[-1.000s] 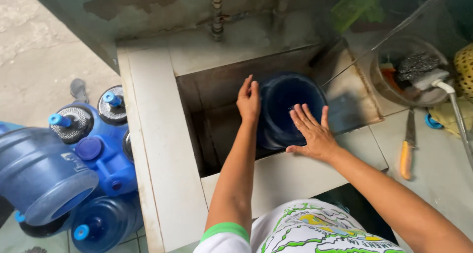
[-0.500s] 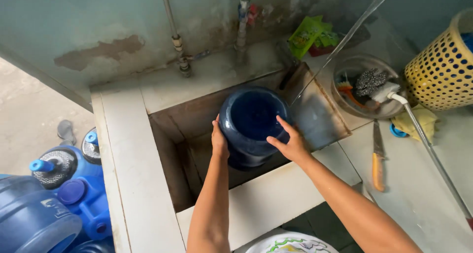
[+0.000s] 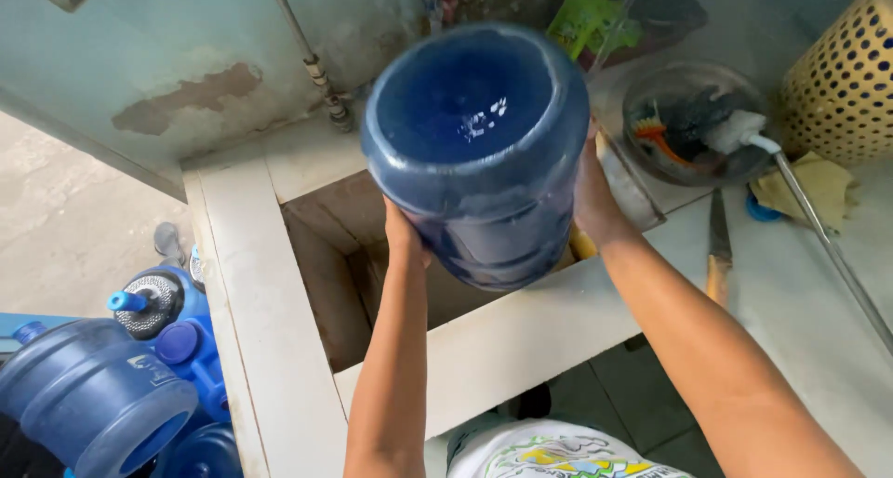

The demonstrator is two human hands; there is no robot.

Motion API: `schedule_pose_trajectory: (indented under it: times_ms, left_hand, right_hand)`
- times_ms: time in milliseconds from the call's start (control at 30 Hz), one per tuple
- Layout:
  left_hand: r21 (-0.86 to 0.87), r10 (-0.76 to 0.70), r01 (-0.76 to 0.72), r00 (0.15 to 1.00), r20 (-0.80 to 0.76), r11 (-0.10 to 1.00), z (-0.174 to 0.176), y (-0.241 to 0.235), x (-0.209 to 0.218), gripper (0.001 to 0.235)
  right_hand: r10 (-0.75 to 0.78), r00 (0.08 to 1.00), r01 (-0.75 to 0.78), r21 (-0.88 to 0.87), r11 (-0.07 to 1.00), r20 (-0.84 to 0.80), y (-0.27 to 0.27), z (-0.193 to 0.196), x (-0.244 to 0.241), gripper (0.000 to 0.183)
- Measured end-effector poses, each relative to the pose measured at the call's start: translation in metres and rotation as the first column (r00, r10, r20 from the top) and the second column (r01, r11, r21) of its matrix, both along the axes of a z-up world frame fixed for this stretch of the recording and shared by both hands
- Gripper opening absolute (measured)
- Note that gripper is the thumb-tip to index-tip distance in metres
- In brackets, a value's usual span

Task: Washing and rinsing a large water carboy at a cleaning station.

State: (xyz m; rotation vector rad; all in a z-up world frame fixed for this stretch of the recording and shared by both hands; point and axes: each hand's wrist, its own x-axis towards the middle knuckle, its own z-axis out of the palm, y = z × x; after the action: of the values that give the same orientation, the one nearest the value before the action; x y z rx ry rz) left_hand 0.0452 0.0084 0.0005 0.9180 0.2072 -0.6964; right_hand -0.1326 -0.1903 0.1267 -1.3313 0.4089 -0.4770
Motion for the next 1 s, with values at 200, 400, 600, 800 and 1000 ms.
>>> schedule_pose_trajectory:
  times_ms: [200, 400, 600, 800, 1000]
  left_hand:
    - [-0.061, 0.024, -0.019, 0.997, 0.080, 0.998, 0.086, -0.003, 0.011, 0.094]
    - [0.120, -0.105, 0.097, 0.992, 0.066, 0.988, 0.133, 0.010, -0.009, 0.097]
    - [0.019, -0.083, 0.081, 0.974, 0.212, 0.997, 0.139, 0.039, -0.027, 0.098]
    - [0.191, -0.037, -0.003, 0.977, 0.208, 0.982, 0.195, 0.069, -0.050, 0.099]
    - [0.148, 0.031, -0.055, 0.986, 0.163, 0.987, 0.208, 0.104, -0.066, 0.097]
  right_hand:
    - [-0.104, 0.973, 0.121, -0.073, 0.990, 0.208, -0.015, 0.009, 0.002, 0.100]
    - [-0.020, 0.969, 0.032, -0.047, 0.998, 0.246, 0.013, 0.052, -0.017, 0.106]
    - [-0.028, 0.987, 0.025, 0.021, 0.999, 0.158, 0.019, 0.046, -0.031, 0.114]
    - [-0.019, 0.975, 0.010, 0.044, 0.999, 0.222, 0.026, 0.060, -0.030, 0.114]
    - [0.107, 0.946, -0.125, 0.039, 0.991, 0.305, 0.061, 0.094, -0.041, 0.112]
